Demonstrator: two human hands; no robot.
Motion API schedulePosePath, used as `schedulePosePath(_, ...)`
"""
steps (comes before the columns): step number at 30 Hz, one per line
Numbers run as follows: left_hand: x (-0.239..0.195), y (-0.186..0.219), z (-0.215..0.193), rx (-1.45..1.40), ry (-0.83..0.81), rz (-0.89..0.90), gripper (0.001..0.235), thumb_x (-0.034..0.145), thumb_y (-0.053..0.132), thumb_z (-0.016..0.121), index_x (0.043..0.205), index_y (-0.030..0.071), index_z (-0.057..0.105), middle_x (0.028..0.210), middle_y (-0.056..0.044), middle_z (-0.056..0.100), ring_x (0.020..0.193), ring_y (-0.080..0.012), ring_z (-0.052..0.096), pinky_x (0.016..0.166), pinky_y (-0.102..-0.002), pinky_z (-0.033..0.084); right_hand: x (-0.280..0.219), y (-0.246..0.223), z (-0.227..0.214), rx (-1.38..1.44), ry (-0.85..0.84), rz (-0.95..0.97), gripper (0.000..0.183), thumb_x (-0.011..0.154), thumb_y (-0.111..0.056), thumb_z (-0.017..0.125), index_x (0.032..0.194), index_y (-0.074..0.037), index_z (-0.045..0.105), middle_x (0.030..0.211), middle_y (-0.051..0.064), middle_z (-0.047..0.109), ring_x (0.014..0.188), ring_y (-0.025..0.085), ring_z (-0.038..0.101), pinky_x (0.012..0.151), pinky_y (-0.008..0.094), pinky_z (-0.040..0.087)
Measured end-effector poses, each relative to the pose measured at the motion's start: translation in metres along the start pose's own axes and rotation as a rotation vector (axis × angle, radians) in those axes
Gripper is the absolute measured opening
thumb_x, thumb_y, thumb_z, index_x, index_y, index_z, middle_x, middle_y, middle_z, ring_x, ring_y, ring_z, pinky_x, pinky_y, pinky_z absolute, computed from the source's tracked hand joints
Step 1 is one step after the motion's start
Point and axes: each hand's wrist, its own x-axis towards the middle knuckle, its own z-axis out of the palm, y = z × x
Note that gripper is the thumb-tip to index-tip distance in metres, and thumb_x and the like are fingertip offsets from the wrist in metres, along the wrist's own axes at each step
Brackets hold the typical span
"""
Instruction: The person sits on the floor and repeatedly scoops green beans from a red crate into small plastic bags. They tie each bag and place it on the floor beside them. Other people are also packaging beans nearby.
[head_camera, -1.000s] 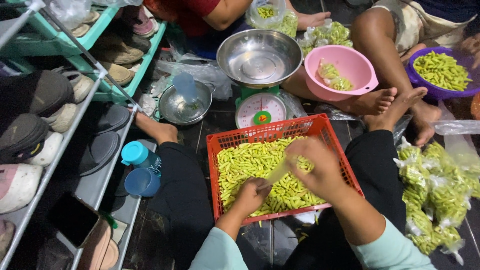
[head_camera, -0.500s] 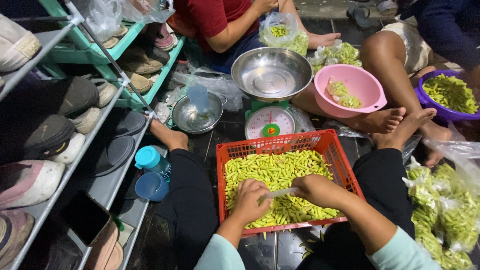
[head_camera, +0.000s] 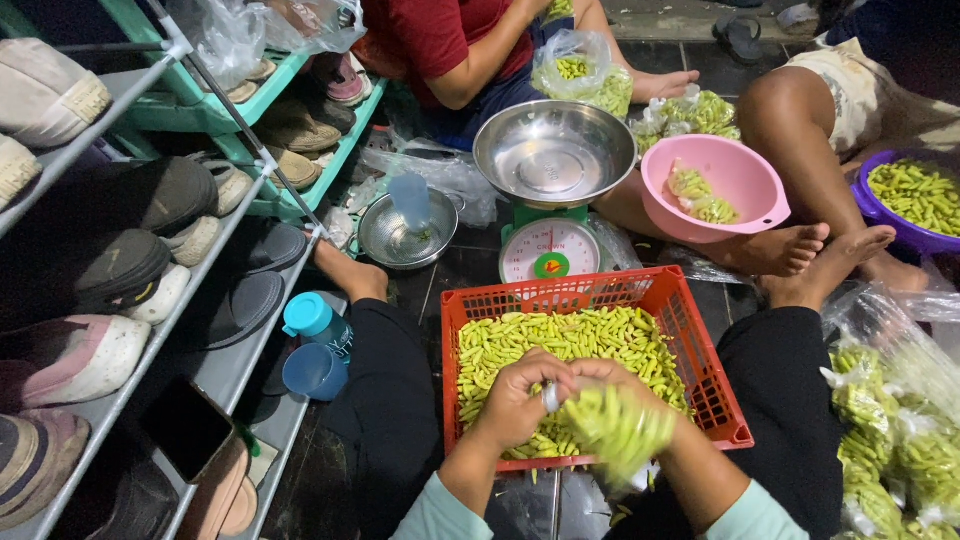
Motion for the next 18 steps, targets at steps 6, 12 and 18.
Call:
schedulePosePath(6,-0.013,-0.027,-0.011,0.163,0.070,-0.316,0.014,0.089,-0.003,0.072,0.095,0.010,0.076,0.093,-0.003,0.063,0.073,-0.0112,0.055,0.063,-0.024,0.044,0.001,-0.028,0.020,-1.277,0.207,-0.294,0.012,0.093,-0.024,0.069,0.097,-0.016,0.076,0.085,0.000,0.073,0.082,0.020,0.068,0.078,0.038,0.051)
schedulePosePath(12,-0.024,-0.108,-0.003,0.299,0.236,-0.474,0.016,0.094,0.015,0.060,0.100,0.009,0.073,0.097,-0.003,0.068,0.092,-0.0163,0.064,0.083,-0.030,0.050,0.014,0.010,0.027,-1.773,0.399,-0.545,0.012,0.084,-0.023,0.069,0.094,-0.017,0.067,0.092,0.004,0.061,0.090,0.028,0.057,0.104,0.056,0.036)
schedulePosePath(18,-0.035,-0.130,0.000,0.124,0.518,-0.731,0.012,0.098,0.013,0.060,0.099,0.013,0.072,0.094,-0.003,0.073,0.086,-0.0167,0.064,0.077,-0.031,0.050,0.019,0.045,0.050,-1.599,0.457,-0.299,0.028,0.080,-0.029,0.081,0.102,-0.018,0.068,0.104,0.001,0.072,0.096,0.026,0.061,0.083,0.043,0.040)
